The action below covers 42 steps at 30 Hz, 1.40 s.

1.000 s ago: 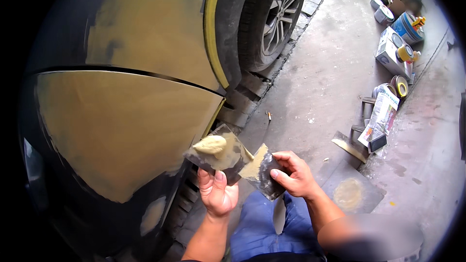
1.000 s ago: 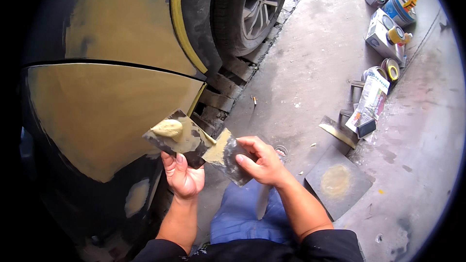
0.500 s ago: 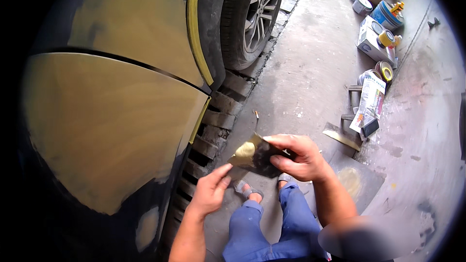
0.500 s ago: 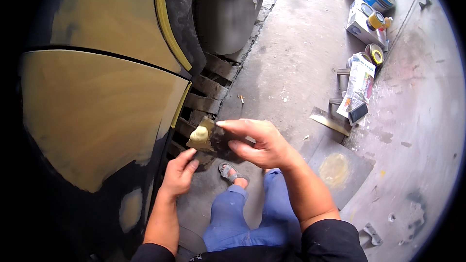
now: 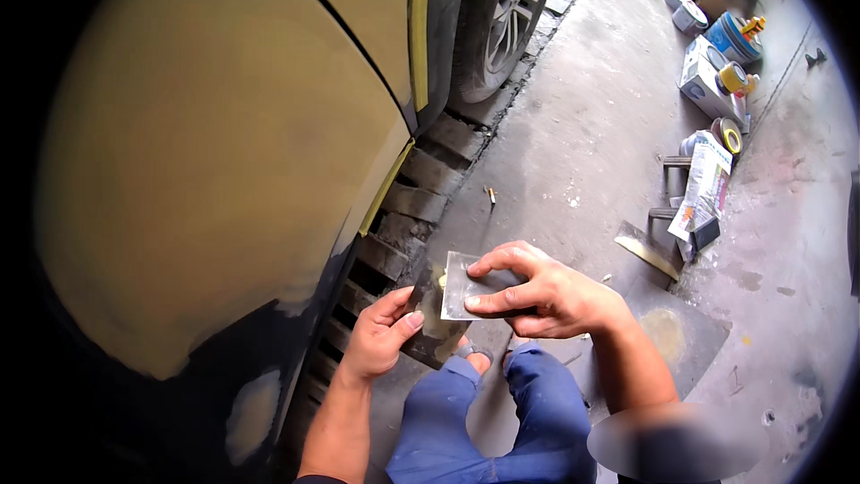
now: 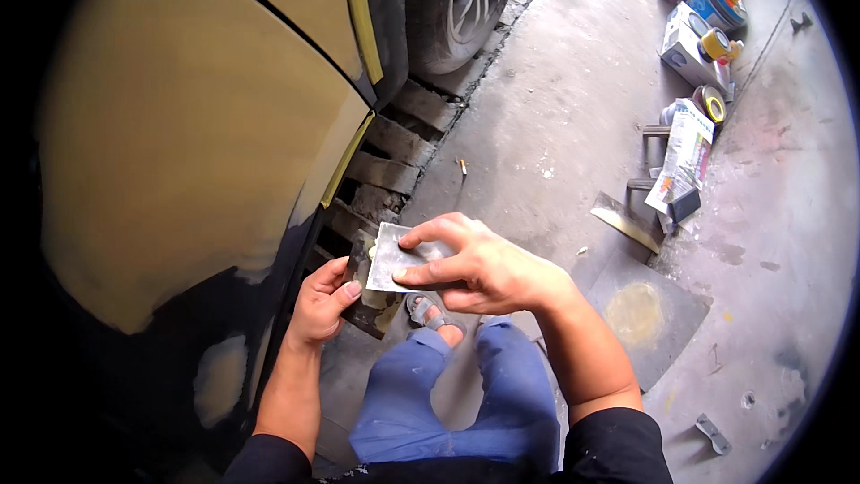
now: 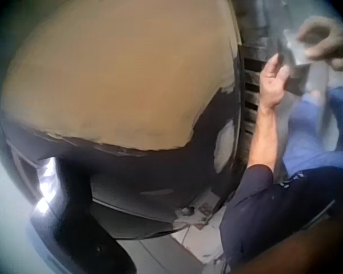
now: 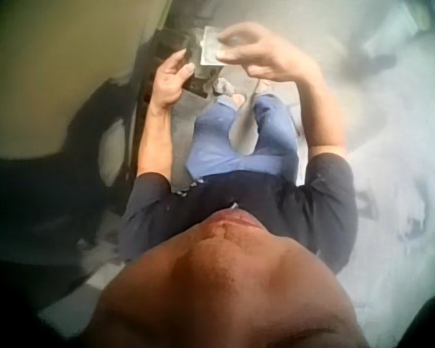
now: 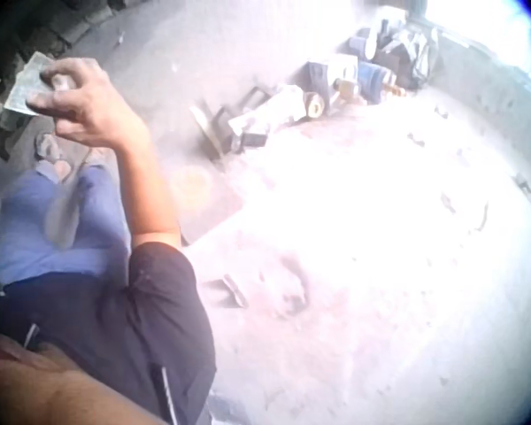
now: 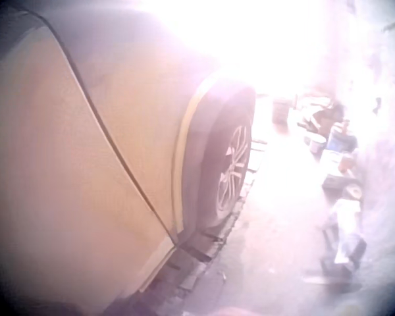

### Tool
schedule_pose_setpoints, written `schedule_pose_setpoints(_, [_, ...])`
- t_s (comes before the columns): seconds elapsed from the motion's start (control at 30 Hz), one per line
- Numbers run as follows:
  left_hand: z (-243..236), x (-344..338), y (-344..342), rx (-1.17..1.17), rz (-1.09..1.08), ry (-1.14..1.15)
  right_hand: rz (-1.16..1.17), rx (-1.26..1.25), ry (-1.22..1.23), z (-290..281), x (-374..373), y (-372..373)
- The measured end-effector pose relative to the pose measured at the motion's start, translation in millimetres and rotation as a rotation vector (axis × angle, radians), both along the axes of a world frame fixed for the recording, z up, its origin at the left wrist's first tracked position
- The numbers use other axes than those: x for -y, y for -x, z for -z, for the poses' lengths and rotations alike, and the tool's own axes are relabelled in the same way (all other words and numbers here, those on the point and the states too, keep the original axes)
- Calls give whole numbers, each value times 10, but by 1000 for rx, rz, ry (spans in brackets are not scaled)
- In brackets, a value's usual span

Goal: The person applies a beige body filler to a dark car panel using a metal spreader, smoothing it across the surface. They repeatedly scrape filler onto the spreader and spread it in overlapping strokes along the panel edge and center.

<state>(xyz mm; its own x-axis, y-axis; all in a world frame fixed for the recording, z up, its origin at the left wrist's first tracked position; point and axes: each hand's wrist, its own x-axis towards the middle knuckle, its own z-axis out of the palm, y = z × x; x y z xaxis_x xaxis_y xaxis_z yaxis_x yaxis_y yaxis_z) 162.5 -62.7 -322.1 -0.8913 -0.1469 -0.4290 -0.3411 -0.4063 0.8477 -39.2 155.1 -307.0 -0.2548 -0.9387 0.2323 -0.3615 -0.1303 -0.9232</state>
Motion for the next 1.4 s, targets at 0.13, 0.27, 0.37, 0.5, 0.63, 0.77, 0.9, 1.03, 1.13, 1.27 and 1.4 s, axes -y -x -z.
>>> schedule_pose_setpoints(0.13, [338, -41, -114, -44, -21, 7, 18, -88, -1, 387, -3, 2])
schedule_pose_setpoints(0.27, [593, -107, -91, -122, -73, 33, 42, -234, -55, 705, -7, 142])
schedule_pose_setpoints(0.37, [645, -144, 51, -238, -171, 82, 162, -472, -210, 1010, -40, 286])
schedule_pose_setpoints(0.5, [762, -299, 195, -292, -380, 177, 455, -543, 95, 1025, 99, 185])
schedule_pose_setpoints(0.63, [913, -375, 248, -313, -458, 240, 492, -664, 190, 1058, 305, -45])
schedule_pose_setpoints(0.77, [981, -448, 252, -350, -511, 386, 427, -755, 157, 1348, 417, -126])
schedule_pose_setpoints(0.9, [1061, -358, 125, -387, -632, 1172, 345, -528, 194, 1696, 477, -123])
schedule_pose_setpoints(1.03, [751, 69, -154, -720, -774, 917, 252, 389, 160, 2027, 713, -7])
schedule_pose_setpoints(1.13, [446, 638, -670, -836, -891, 881, 258, 802, 194, 2152, 1112, 19])
schedule_pose_setpoints(1.27, [9, 1003, -1026, -833, -836, 1102, 343, 722, 140, 2103, 1567, 207])
schedule_pose_setpoints(1.4, [-58, 1204, -1178, -784, -823, 1189, 460, 661, 201, 2010, 1861, 294])
